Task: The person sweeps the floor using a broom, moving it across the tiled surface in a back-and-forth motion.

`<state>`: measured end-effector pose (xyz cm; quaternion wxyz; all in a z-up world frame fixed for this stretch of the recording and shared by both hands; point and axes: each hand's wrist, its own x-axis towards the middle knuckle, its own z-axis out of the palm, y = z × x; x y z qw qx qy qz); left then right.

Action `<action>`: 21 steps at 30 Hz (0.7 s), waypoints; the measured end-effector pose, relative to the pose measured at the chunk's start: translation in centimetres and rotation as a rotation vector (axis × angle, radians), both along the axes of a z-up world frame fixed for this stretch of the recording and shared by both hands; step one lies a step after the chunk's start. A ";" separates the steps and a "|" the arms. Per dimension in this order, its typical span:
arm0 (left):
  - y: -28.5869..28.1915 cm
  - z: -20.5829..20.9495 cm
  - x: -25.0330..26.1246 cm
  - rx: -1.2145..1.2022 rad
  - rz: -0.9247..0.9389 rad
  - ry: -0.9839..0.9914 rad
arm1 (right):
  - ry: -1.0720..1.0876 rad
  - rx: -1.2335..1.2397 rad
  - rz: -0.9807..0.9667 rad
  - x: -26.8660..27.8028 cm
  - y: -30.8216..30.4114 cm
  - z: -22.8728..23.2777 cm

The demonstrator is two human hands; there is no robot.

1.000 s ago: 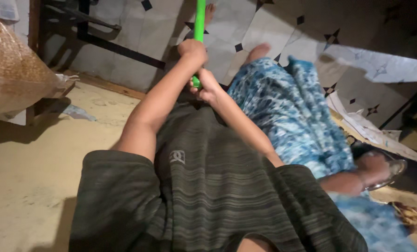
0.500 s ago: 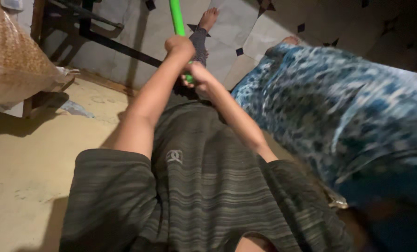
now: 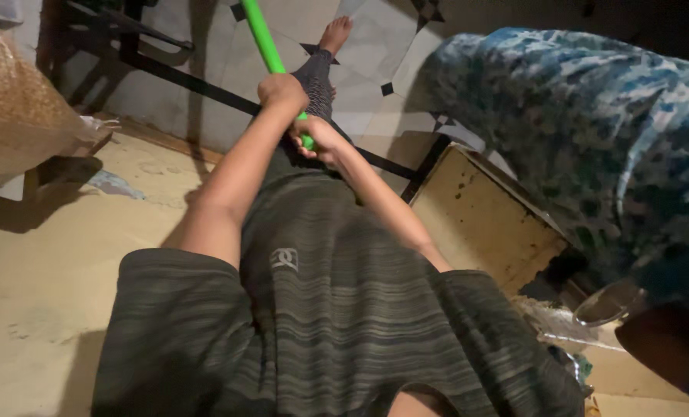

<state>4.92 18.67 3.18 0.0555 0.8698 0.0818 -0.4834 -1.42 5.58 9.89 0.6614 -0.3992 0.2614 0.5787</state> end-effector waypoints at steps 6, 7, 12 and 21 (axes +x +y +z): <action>-2.6 -3.1 -3.5 -0.622 0.880 0.416 | -0.997 -0.455 0.531 -0.5 -4.5 2.1; -3.9 -3.9 -4.3 -0.689 0.912 0.495 | -0.944 -0.545 0.668 -1.0 -5.6 2.7; -10.6 -4.8 -5.6 -0.698 0.751 0.797 | -0.688 -0.631 0.885 0.7 -10.9 3.6; -14.9 -5.4 0.6 -0.783 0.899 0.626 | -0.292 -0.448 0.114 6.6 -13.4 2.3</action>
